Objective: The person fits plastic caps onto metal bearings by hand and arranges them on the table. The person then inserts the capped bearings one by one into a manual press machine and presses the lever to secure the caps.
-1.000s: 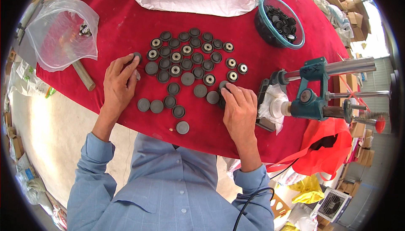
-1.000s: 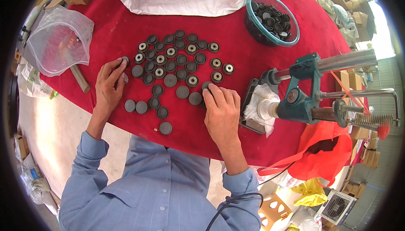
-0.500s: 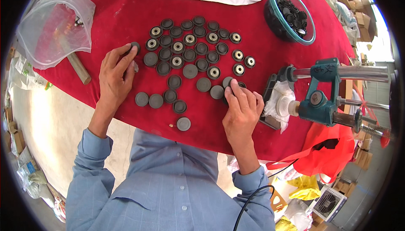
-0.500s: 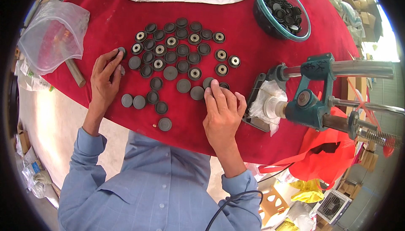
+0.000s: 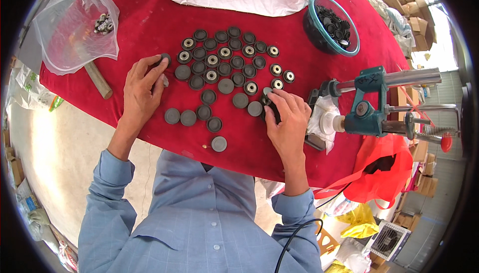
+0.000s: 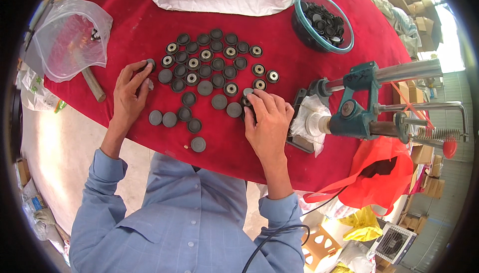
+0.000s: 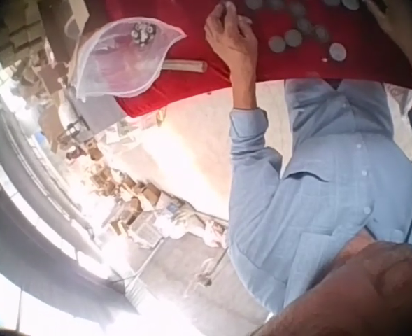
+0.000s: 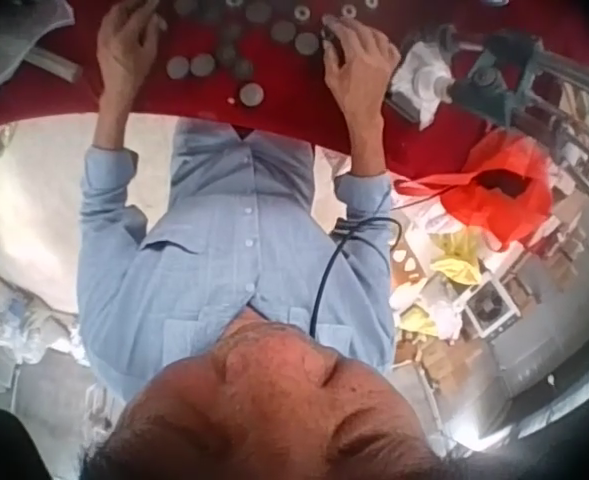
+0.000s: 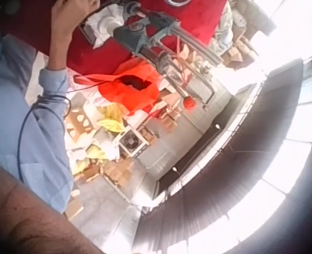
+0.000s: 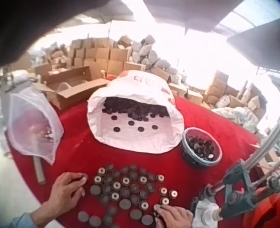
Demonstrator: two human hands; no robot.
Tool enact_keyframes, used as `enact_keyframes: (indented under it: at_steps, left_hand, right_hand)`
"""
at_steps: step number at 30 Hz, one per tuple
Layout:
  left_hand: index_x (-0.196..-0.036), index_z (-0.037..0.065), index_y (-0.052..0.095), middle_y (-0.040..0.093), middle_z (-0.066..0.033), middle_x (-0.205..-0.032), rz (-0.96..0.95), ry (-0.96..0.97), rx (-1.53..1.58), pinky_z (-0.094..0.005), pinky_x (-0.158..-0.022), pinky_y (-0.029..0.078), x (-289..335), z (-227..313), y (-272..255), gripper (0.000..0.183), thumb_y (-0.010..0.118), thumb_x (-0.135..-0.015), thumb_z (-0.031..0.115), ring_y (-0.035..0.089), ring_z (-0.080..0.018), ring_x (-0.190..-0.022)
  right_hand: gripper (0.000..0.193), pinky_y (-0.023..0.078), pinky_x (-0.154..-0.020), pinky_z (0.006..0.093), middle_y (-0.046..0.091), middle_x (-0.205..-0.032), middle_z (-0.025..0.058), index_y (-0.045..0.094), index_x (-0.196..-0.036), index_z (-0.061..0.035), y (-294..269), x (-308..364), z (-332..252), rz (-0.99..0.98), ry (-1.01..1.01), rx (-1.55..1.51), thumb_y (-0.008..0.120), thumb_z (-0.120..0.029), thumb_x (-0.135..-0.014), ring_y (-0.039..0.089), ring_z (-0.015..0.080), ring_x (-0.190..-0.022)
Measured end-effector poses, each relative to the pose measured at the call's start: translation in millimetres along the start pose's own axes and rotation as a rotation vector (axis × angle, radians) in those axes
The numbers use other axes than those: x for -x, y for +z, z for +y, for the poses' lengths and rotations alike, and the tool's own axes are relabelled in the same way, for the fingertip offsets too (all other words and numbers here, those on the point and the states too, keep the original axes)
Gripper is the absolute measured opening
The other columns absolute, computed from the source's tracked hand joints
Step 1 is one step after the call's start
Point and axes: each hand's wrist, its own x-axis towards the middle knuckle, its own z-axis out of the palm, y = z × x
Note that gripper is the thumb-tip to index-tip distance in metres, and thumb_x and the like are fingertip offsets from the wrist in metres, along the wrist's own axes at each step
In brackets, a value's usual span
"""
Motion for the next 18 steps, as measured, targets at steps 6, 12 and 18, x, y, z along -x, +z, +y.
enact_keyframes:
  at_steps: [6, 12, 18]
  left_hand:
    - [-0.130, 0.005, 0.075, 0.069, -0.0131, -0.130, 0.010, 0.000, 0.019, -0.0442, -0.099, 0.054, -1.3, 2.1, -0.9, 0.044, 0.073, -0.087, -0.003, 0.067, -0.0341, -0.116]
    - [-0.129, 0.005, 0.075, 0.069, -0.0132, -0.129, 0.002, -0.031, 0.036, -0.0443, -0.099, 0.055, -0.4, 1.5, -0.2, 0.043, 0.073, -0.087, -0.003, 0.067, -0.0341, -0.116]
    - [-0.129, 0.005, 0.075, 0.069, -0.0131, -0.129, -0.001, -0.016, 0.024, -0.0440, -0.098, 0.055, -3.1, 0.5, 0.5, 0.043, 0.073, -0.087, -0.003, 0.067, -0.0339, -0.115]
  right_hand:
    - [0.030, 0.043, -0.100, 0.0446, 0.074, -0.124, 0.0048, 0.075, -0.119, -0.0092, 4.5, -4.9, 9.6, -0.048, -0.004, 0.007, 0.078, -0.011, -0.089, 0.067, 0.0256, -0.112]
    - [0.025, 0.044, -0.098, 0.0435, 0.075, -0.117, 0.0050, 0.075, -0.117, -0.0098, 2.5, -17.3, 5.3, -0.079, -0.026, 0.052, 0.077, -0.012, -0.091, 0.068, 0.0246, -0.108]
    - [0.023, 0.045, -0.095, 0.0426, 0.075, -0.111, 0.0061, 0.076, -0.116, -0.0093, 4.6, -18.3, 14.1, 0.024, 0.027, -0.031, 0.076, -0.011, -0.092, 0.070, 0.0266, -0.099]
